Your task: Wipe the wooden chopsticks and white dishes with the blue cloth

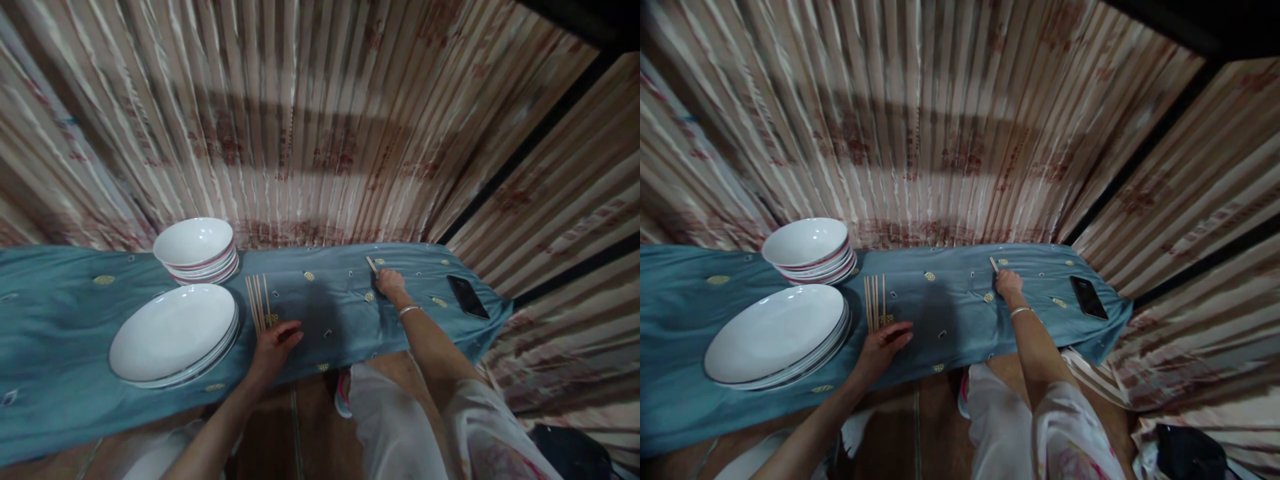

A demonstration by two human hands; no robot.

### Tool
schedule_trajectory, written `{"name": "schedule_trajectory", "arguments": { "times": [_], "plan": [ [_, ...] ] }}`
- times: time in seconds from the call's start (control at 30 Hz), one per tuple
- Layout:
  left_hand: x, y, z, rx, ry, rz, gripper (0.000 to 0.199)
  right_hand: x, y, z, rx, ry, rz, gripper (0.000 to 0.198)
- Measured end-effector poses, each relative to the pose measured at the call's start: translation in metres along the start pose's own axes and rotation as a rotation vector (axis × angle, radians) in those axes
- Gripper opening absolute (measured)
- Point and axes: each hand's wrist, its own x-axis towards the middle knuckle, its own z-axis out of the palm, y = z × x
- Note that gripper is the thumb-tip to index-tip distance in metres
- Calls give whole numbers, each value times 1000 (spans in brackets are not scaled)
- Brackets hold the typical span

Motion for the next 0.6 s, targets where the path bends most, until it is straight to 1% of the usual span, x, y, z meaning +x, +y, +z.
{"name": "schedule_trajectory", "arguments": {
  "times": [0.2, 0.37, 0.6],
  "plan": [
    [0, 1, -1, -7, 3, 13, 23, 7, -2, 4, 5, -26, 15, 30],
    [-1, 1, 0, 1, 6, 42, 21, 4, -4, 1, 4, -38, 5, 35],
    [-1, 0, -1, -5, -1, 49, 21, 0, -5, -3, 1, -54, 14, 33]
  ]
}}
